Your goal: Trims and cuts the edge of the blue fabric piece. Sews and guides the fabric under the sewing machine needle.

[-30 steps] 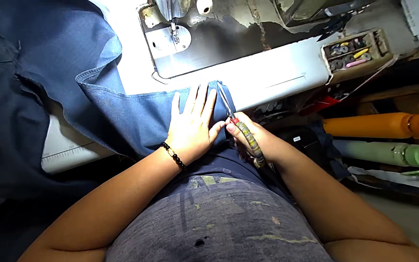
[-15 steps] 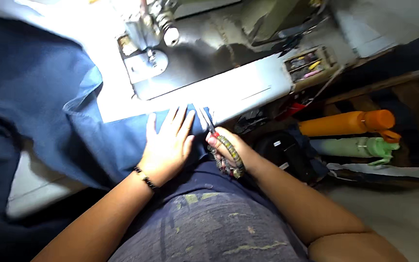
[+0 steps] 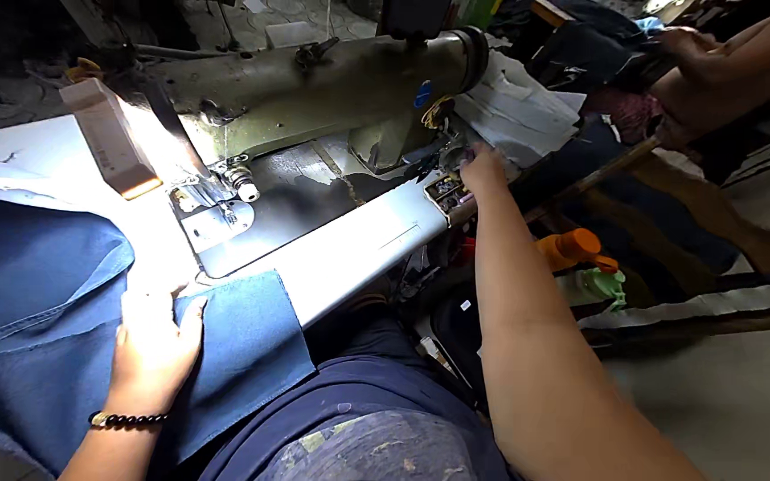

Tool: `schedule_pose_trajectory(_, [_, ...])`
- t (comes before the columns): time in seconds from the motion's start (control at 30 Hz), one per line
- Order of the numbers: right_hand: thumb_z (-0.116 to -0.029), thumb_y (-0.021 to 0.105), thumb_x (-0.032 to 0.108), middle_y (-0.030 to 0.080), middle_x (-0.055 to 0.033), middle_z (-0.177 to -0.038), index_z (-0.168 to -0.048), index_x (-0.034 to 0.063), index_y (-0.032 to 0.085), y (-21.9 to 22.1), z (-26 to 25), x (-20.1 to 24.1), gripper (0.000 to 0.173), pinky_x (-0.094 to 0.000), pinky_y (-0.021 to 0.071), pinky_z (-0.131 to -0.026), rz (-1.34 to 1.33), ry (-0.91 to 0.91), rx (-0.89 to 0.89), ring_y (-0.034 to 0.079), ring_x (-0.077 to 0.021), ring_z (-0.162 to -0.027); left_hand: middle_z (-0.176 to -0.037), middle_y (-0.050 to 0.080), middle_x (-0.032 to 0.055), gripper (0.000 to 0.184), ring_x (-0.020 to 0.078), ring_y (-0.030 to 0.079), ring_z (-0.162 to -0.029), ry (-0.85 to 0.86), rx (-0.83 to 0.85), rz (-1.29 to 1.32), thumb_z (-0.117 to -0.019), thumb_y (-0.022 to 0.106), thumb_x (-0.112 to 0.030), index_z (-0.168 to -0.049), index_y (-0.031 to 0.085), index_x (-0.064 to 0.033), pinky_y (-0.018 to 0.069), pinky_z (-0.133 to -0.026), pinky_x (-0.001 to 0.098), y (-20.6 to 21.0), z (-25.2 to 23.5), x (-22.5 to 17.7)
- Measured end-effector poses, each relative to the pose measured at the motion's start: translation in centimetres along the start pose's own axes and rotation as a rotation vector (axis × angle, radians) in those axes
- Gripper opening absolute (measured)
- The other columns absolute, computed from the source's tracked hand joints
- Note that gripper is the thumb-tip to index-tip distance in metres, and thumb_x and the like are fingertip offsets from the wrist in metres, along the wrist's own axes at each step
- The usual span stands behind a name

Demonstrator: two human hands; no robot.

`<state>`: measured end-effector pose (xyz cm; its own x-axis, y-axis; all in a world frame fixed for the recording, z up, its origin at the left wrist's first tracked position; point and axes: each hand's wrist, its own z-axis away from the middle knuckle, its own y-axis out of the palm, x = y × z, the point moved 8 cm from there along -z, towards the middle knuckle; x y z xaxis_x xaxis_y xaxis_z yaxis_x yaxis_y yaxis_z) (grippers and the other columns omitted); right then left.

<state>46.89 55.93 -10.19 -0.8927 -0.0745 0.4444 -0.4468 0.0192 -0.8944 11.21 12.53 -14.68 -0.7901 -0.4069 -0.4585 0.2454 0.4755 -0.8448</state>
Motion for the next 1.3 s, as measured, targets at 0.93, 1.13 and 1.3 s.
schedule_pose_trajectory(0.93, [-0.0983, 0.051, 0.005, 0.07, -0.0168, -0.125, -0.14, 0.0051, 0.059, 13.5, 29.9, 21.4, 0.043, -0.0532, 0.055, -0.088, -0.424, -1.088, 0.329, 0.07, -0.0349, -0.106, -0.134, 0.054, 0.0206, 0.042, 0.0441, 0.053, -0.125, 0.172, 0.26, -0.258, -0.0913, 0.058, -0.002, -0.133, 0.061, -0.0094, 0.0479, -0.086, 0.0625, -1.8, -3.4, -3.7])
schedule_pose_trajectory(1.13, [-0.0957, 0.051, 0.003, 0.074, -0.0144, -0.103, -0.117, 0.0104, 0.075, 14.3, 30.4, 21.5, 0.033, -0.0577, 0.0522, -0.084, -0.298, -1.143, 0.388, 0.071, -0.0347, -0.099, -0.136, 0.061, 0.0168, 0.038, 0.0404, 0.054, -0.127, 0.231, 0.246, -0.212, -0.1041, 0.045, -0.014, -0.135, 0.067, -0.0149, 0.0366, -0.097, 0.0647, -0.9, 0.4, -0.7])
schedule_pose_trajectory(1.3, [-0.0962, 0.049, 0.002, 0.076, -0.0125, -0.1, -0.111, 0.0093, 0.076, 14.1, 30.1, 21.2, 0.032, -0.0518, 0.0545, -0.081, -0.384, -1.121, 0.345, 0.073, -0.0307, -0.096, -0.127, 0.062, 0.0208, 0.073, 0.04, 0.062, -0.108, 0.277, 0.447, -0.27, -0.0919, 0.062, -0.059, -0.145, 0.058, -0.0093, 0.0488, -0.088, 0.0584, -2.7, 3.4, -1.7])
